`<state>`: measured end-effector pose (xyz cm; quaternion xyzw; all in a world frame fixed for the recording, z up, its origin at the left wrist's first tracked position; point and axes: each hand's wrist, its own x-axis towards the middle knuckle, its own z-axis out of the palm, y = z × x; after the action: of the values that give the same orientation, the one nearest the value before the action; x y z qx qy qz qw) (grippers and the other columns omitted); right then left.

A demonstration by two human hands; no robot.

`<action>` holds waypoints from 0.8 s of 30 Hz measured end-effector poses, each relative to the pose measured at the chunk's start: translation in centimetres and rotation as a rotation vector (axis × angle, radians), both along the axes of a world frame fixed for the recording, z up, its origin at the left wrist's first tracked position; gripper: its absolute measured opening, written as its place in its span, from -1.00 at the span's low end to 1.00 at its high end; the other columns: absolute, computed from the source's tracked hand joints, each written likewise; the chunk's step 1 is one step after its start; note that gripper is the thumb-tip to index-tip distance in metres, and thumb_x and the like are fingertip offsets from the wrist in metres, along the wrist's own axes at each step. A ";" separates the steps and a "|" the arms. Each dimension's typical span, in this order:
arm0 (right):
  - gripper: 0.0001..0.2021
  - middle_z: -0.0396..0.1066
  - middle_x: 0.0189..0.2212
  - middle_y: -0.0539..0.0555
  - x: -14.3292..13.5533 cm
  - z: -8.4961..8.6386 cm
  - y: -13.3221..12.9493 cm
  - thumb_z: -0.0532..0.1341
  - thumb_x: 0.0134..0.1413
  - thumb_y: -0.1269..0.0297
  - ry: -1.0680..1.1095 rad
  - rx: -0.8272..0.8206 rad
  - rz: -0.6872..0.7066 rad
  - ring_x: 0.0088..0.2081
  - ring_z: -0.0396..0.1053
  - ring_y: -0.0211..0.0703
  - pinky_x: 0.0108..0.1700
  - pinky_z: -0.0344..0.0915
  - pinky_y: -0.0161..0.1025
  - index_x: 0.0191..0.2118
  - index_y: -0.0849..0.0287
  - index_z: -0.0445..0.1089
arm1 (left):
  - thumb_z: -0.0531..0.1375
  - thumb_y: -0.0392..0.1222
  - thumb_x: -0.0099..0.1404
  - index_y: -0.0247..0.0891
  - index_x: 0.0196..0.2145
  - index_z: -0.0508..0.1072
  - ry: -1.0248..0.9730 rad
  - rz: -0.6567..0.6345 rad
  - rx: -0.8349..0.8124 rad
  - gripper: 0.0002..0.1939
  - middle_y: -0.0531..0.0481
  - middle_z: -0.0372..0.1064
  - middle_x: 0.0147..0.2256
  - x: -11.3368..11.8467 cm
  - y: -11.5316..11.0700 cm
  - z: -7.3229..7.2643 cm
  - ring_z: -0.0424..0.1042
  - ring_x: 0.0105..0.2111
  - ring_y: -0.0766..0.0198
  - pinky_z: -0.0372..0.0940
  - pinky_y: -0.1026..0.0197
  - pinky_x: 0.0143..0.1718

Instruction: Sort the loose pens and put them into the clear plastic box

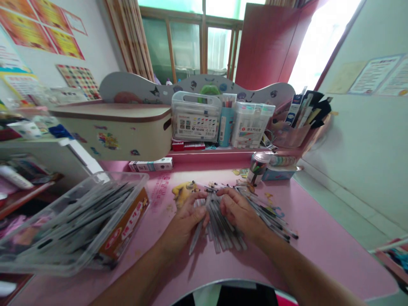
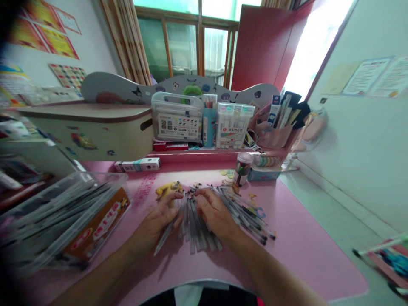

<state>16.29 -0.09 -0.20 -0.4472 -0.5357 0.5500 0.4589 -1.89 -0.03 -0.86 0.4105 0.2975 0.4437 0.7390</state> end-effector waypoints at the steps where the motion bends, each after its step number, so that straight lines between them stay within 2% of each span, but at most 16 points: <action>1: -0.65 0.18 -0.55 -0.12 0.0 0.1 0.0 0.12 0.24 -0.10 0.003 -0.010 0.001 -0.60 -0.01 -0.32 -0.58 -0.12 -0.33 -0.20 0.11 0.31 | 0.35 0.00 0.22 -0.17 -0.08 0.32 -0.027 -0.070 0.002 -0.58 0.18 0.30 -0.61 -0.1 0.1 -0.4 0.13 -0.69 0.46 0.02 0.42 -0.64; 3: -0.61 0.11 -0.59 -0.12 -0.1 0.2 0.0 0.12 0.21 -0.14 -0.015 -0.021 0.004 -0.59 -0.02 -0.32 -0.58 -0.13 -0.32 -0.38 0.11 0.23 | 0.33 0.02 0.23 -0.19 -0.16 0.35 -0.083 -0.200 0.004 -0.65 0.18 0.26 -0.65 -0.3 0.4 -1.1 0.07 -0.72 0.47 -0.06 0.43 -0.68; 5: -0.57 0.03 -0.62 -0.14 -0.1 0.3 0.0 0.13 0.20 -0.14 -0.052 -0.010 0.005 -0.59 -0.05 -0.32 -0.57 -0.14 -0.32 -0.48 0.10 0.14 | 0.32 0.00 0.24 -0.19 -0.18 0.37 -0.131 -0.281 -0.005 -0.69 0.18 0.24 -0.67 -0.5 0.7 -1.8 0.04 -0.74 0.47 -0.10 0.43 -0.71; 8: -0.54 0.00 -0.64 -0.13 0.1 0.3 0.0 0.11 0.22 -0.13 -0.130 0.036 0.025 -0.59 -0.05 -0.32 -0.57 -0.13 -0.31 -0.53 0.10 0.12 | 0.32 -0.05 0.25 -0.19 -0.19 0.41 -0.175 -0.322 -0.042 -0.75 0.17 0.23 -0.68 -0.7 0.9 -2.2 0.03 -0.75 0.48 -0.10 0.44 -0.72; 10: -0.52 0.02 -0.64 -0.12 0.2 0.2 0.0 0.09 0.24 -0.13 -0.180 0.061 0.046 -0.59 -0.04 -0.32 -0.57 -0.12 -0.30 -0.55 0.11 0.13 | 0.32 -0.07 0.25 -0.21 -0.21 0.45 -0.190 -0.323 -0.071 -0.77 0.15 0.25 -0.68 -0.6 0.6 -1.9 0.04 -0.76 0.49 -0.08 0.45 -0.72; 12: -0.52 0.02 -0.65 -0.12 0.2 0.2 0.0 0.08 0.25 -0.14 -0.193 0.061 0.044 -0.60 -0.04 -0.32 -0.57 -0.13 -0.30 -0.56 0.11 0.14 | 0.32 -0.08 0.25 -0.24 -0.25 0.48 -0.213 -0.264 -0.108 -0.80 0.12 0.28 -0.67 -0.3 0.2 -1.1 0.10 -0.75 0.50 0.00 0.46 -0.70; 15: -0.54 0.00 -0.66 -0.14 0.2 0.1 0.0 0.07 0.26 -0.12 -0.151 0.018 -0.041 -0.62 -0.06 -0.32 -0.58 -0.14 -0.29 -0.53 0.11 0.15 | 0.36 -0.19 0.21 -0.23 -0.23 0.53 -0.234 -0.068 -0.157 -0.83 0.07 0.41 -0.55 0.2 -0.5 0.1 0.31 -0.64 0.47 0.23 0.43 -0.55; 18: -0.57 0.02 -0.64 -0.13 0.2 -0.2 0.2 0.07 0.27 -0.08 -0.161 0.019 -0.134 -0.61 -0.05 -0.31 -0.57 -0.12 -0.29 -0.51 0.11 0.15 | 0.42 -0.33 0.08 -0.17 -0.11 0.56 -0.134 0.035 -0.100 -0.62 0.01 0.54 -0.32 0.3 -0.8 0.5 0.47 -0.44 0.37 0.37 0.37 -0.40; 21: -0.59 0.04 -0.62 -0.11 0.1 -0.5 0.4 0.06 0.28 -0.04 -0.233 0.075 -0.157 -0.57 -0.02 -0.28 -0.54 -0.08 -0.29 -0.51 0.11 0.17 | 0.42 -0.22 0.14 -0.23 -0.14 0.61 -0.004 0.113 -0.019 -0.70 -0.10 0.57 -0.17 0.3 -0.7 0.1 0.55 -0.23 0.24 0.45 0.31 -0.26; 24: -0.63 0.10 -0.58 -0.09 -0.2 -0.6 0.2 0.04 0.29 0.04 -0.315 0.151 -0.169 -0.51 0.06 -0.24 -0.49 0.00 -0.29 -0.49 0.12 0.20 | 0.39 -0.11 0.18 -0.28 -0.25 0.63 -0.026 0.223 -0.039 -0.78 -0.12 0.59 -0.18 0.6 -0.5 -0.4 0.57 -0.21 0.22 0.47 0.30 -0.19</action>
<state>16.07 0.07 -0.79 -0.5355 -0.6013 0.3910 0.4460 -1.25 -0.53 -1.29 0.3549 0.3403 0.5225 0.6967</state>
